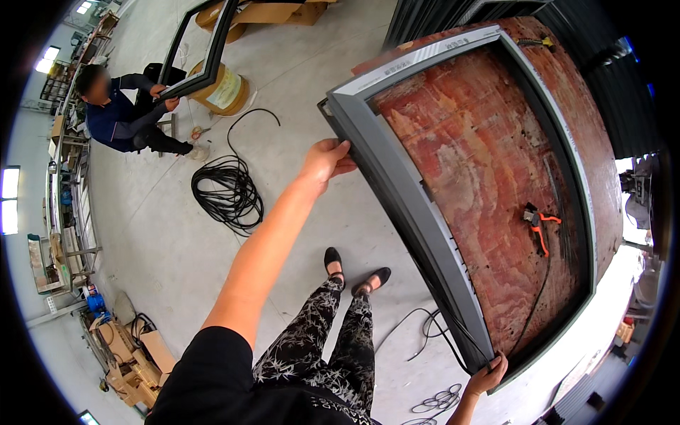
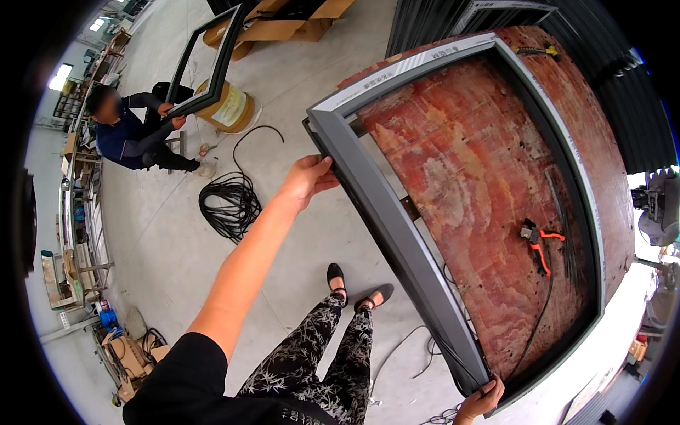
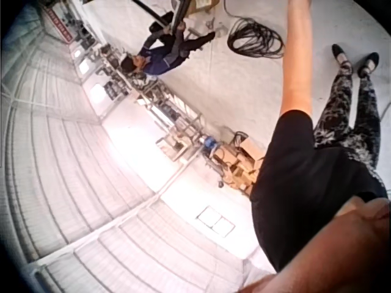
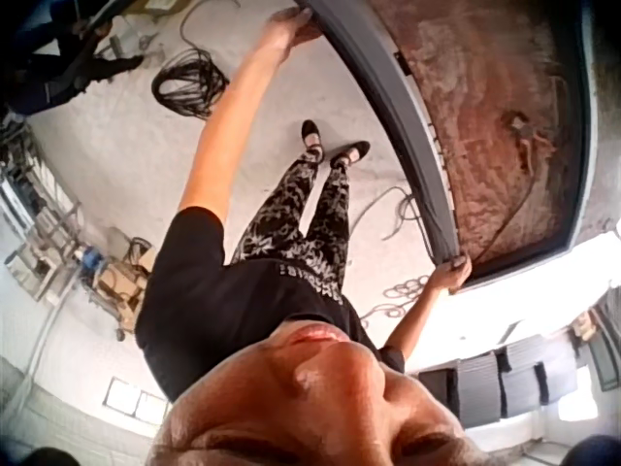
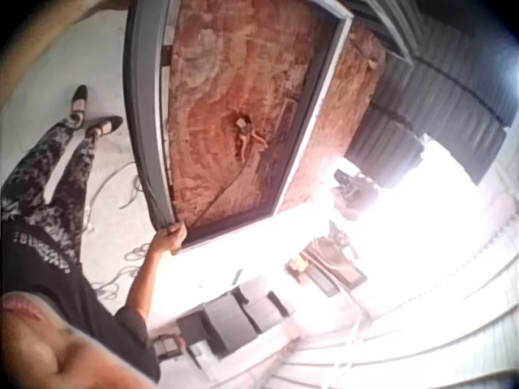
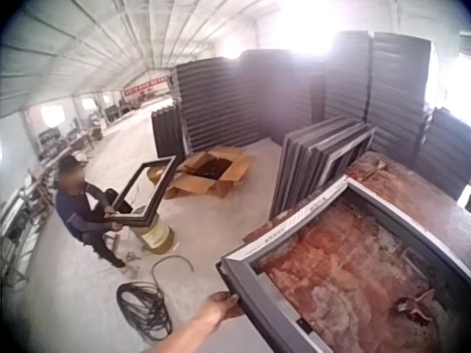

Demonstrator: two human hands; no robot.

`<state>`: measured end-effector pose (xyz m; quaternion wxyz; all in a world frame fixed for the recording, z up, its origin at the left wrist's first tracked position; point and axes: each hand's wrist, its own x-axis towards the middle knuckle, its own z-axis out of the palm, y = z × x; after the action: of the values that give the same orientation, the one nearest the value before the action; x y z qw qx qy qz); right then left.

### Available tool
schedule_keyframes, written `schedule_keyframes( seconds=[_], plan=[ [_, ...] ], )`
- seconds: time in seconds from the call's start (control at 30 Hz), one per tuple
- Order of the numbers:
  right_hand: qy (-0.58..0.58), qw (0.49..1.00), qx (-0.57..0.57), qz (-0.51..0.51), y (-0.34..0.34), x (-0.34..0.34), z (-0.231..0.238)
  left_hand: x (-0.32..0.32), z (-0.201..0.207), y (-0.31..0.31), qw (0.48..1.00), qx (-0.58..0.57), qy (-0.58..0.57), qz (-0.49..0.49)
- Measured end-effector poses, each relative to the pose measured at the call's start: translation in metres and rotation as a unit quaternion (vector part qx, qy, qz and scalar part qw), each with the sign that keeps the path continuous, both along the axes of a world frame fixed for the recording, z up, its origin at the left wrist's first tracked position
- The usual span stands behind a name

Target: The person assembles a metal window frame by inserting a rubber sealing strip into the frame groove, using pliers to cut the strip to length and pressing it into place by hand.

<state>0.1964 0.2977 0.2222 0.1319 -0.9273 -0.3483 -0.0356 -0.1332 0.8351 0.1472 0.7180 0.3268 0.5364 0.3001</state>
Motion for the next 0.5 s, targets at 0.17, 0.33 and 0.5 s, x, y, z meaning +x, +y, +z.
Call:
schedule_keyframes(
  seconds=[0.17,0.33,0.5],
  plan=[
    [-0.007,1.0,0.022,0.007,0.001,0.001,-0.006,0.009,0.012,-0.014,1.0,-0.012,0.021,0.002],
    [0.015,0.999,0.031,-0.009,0.003,0.0,-0.008,0.014,0.003,-0.027,0.999,-0.006,0.035,-0.025],
    [0.0,0.999,0.036,-0.004,0.005,-0.002,-0.007,0.02,0.003,-0.053,0.999,-0.009,0.026,-0.035]
  ],
)
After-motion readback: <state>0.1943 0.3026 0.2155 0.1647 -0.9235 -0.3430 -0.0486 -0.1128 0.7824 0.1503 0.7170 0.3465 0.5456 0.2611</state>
